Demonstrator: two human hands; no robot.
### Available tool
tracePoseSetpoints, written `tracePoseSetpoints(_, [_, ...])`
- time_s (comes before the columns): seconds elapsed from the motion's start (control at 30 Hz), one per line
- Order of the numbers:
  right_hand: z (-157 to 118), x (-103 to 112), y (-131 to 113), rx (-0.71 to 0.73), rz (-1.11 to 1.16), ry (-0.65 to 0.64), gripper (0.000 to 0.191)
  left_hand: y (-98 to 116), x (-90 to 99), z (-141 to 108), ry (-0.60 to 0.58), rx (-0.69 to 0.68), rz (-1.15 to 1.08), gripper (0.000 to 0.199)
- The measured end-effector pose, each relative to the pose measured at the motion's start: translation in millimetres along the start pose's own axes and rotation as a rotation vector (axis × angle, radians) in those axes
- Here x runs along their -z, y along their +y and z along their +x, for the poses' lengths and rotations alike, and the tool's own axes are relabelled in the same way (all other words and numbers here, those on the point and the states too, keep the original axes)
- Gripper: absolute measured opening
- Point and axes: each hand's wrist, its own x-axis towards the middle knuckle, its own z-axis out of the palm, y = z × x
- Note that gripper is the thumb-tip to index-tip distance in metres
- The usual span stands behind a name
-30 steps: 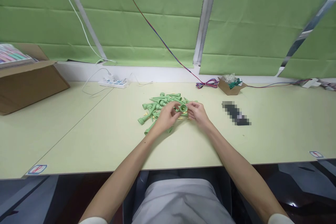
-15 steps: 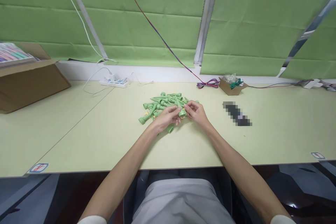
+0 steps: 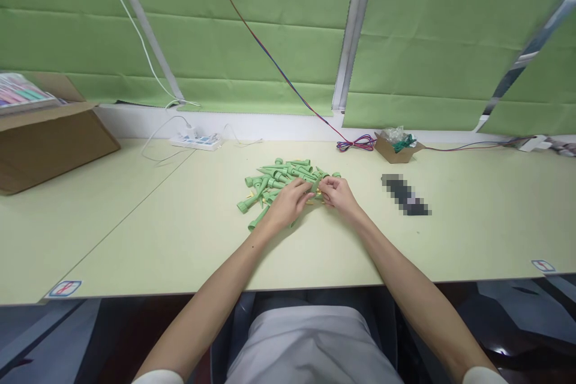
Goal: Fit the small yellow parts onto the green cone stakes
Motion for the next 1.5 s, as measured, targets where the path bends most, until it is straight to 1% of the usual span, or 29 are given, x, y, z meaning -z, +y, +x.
tracePoseSetpoints(0.1, [0.0, -0.5, -0.2, -0.034, 0.025, -0.001, 0.046, -2.6, -1.4, -1.9, -0.011, -0.011, 0.029, 0.025])
tracePoseSetpoints(0.2, [0.9, -2.4, -0.2, -0.018, 0.035, 0.028, 0.044, -1.7, -3.6, -2.6, 0.022, 0.032, 0.012, 0.026])
tracePoseSetpoints(0.27, [1.6, -3.8, -0.4, 0.016, 0.051, 0.062, 0.045, -0.3, -5.2, -1.9, 0.079, 0.083, -0.032, 0.028])
tracePoseSetpoints(0.33, [2.0, -4.7, -1.1, 0.067, 0.074, 0.085, 0.046, 0.4, -6.0, 0.0, 0.159, 0.143, -0.084, 0.03])
tracePoseSetpoints(0.4, [2.1, -5.0, -2.4, 0.114, 0.088, 0.097, 0.047, 0.3, -5.0, 2.6, 0.237, 0.228, -0.148, 0.026])
tracePoseSetpoints(0.43, [1.9, -4.9, -3.0, 0.131, 0.091, 0.102, 0.048, 0.4, -3.8, 3.8, 0.259, 0.281, -0.2, 0.023])
tracePoseSetpoints(0.47, [1.6, -4.9, -3.7, 0.142, 0.09, 0.106, 0.048, 0.8, -2.2, 4.9, 0.25, 0.343, -0.276, 0.026])
tracePoseSetpoints(0.5, [1.3, -4.9, -4.3, 0.151, 0.085, 0.108, 0.048, 1.6, -0.3, 5.8, 0.225, 0.408, -0.368, 0.032])
tracePoseSetpoints(0.53, [0.9, -4.9, -4.9, 0.16, 0.073, 0.105, 0.048, 3.0, 1.5, 6.5, 0.153, 0.471, -0.496, 0.04])
tracePoseSetpoints(0.57, [0.5, -5.1, -5.3, 0.171, 0.056, 0.096, 0.048, 4.8, 3.2, 6.8, 0.05, 0.536, -0.647, 0.045])
tracePoseSetpoints(0.6, [0.1, -5.3, -5.6, 0.184, 0.033, 0.084, 0.048, 7.0, 4.6, 7.0, -0.027, 0.583, -0.784, 0.048])
tracePoseSetpoints(0.63, [-0.3, -5.6, -5.7, 0.198, 0.011, 0.072, 0.048, 9.3, 5.4, 7.0, -0.071, 0.61, -0.888, 0.05])
tracePoseSetpoints(0.7, [-0.7, -5.9, -5.2, 0.22, -0.02, 0.051, 0.047, 13.0, 5.9, 6.6, -0.102, 0.63, -0.981, 0.051])
tracePoseSetpoints(0.83, [-0.5, -5.6, -2.4, 0.211, -0.013, 0.009, 0.047, 13.5, 4.8, 5.0, -0.084, 0.588, -0.963, 0.053])
tracePoseSetpoints(0.93, [-0.8, -4.7, -1.1, 0.178, 0.001, -0.007, 0.049, 10.5, 4.7, 3.5, -0.08, 0.54, -0.86, 0.052])
tracePoseSetpoints(1.0, [-1.4, -3.8, -1.4, 0.143, 0.017, -0.011, 0.049, 8.7, 4.6, 3.1, -0.055, 0.472, -0.702, 0.048])
tracePoseSetpoints(1.13, [-1.6, -1.8, -3.3, 0.024, 0.087, -0.026, 0.05, 5.4, 2.8, 3.1, 0.029, 0.251, -0.308, 0.031])
tracePoseSetpoints(1.23, [-0.8, -0.3, -4.2, -0.044, 0.118, -0.019, 0.05, 2.7, 0.5, 1.9, 0.068, 0.124, -0.149, 0.019])
tracePoseSetpoints(1.37, [-0.6, 0.3, -6.9, -0.078, 0.118, 0.001, 0.048, 0.3, -2.3, -0.5, 0.095, 0.031, -0.087, 0.01])
tracePoseSetpoints(1.43, [-0.8, -0.1, -9.0, -0.065, 0.119, 0.004, 0.048, -0.2, -3.9, -0.7, 0.112, 0.033, -0.087, 0.011])
tracePoseSetpoints(1.5, [-0.9, -0.7, -10.7, -0.028, 0.123, 0.015, 0.048, -0.2, -5.6, 0.3, 0.14, 0.067, -0.098, 0.015])
